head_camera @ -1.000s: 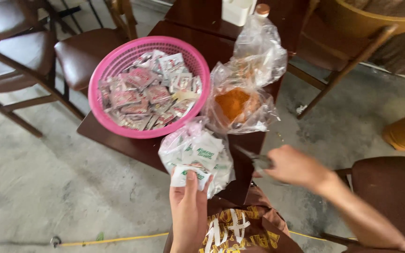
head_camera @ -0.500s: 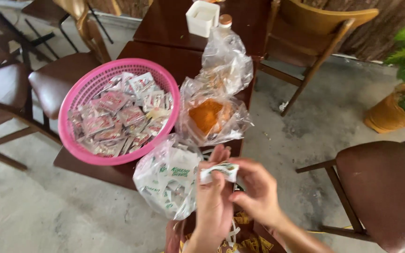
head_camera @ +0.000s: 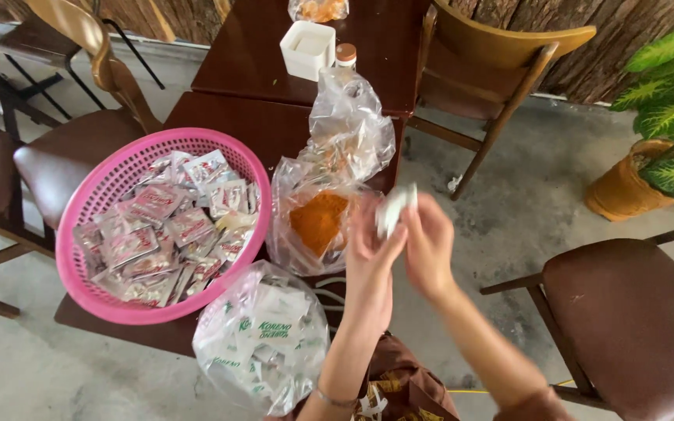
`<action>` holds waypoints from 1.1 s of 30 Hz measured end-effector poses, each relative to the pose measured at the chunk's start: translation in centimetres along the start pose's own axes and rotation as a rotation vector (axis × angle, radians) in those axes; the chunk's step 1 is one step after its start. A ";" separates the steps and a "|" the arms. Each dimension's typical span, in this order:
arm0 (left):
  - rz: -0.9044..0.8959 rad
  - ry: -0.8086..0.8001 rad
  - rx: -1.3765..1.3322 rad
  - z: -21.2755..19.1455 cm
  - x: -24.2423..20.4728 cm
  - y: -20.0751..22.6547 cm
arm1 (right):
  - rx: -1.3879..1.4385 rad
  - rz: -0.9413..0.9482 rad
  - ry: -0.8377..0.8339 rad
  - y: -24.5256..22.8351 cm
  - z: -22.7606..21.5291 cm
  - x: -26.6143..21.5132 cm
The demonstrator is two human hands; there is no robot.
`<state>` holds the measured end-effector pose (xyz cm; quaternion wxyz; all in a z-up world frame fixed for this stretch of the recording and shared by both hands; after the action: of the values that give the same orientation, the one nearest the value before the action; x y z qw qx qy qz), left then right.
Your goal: The person picks small wet wipe packets one at a time from a pink plastic basket and places them into clear plastic bags on the table, occasionally using scissors to cut a bag open and pressing the packets down inside. The packets accumulate in the bags as the person works through the basket.
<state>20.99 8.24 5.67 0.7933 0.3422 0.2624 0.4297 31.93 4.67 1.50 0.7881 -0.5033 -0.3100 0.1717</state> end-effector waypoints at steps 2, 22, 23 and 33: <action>-0.034 0.041 -0.040 0.0 0.2 -1.4 | 0.031 0.012 0.022 1.9 -0.1 5.6; -0.110 -0.084 0.097 -1.6 -6.0 -4.0 | -1.527 -0.781 -1.079 14.5 10.9 24.6; -0.100 -0.090 0.101 -1.8 -6.1 -3.8 | -1.593 -0.806 -1.049 14.9 11.0 24.8; -0.138 -0.116 0.095 -3.1 -7.4 -2.3 | -1.314 -0.471 -0.790 14.0 11.3 23.5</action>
<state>16.31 1.94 2.82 0.8177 0.3850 0.2591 0.3407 42.61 32.20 -0.32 0.1781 -0.6878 -0.7018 -0.0513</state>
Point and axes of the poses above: each hand's wrist, its own x-axis towards the middle knuckle, its own z-axis out of the palm, y = z × x, the point moved 3 cm from there along x, towards the middle knuckle, and after that the axes turned 7 degrees about y, right-handed, at the moved point
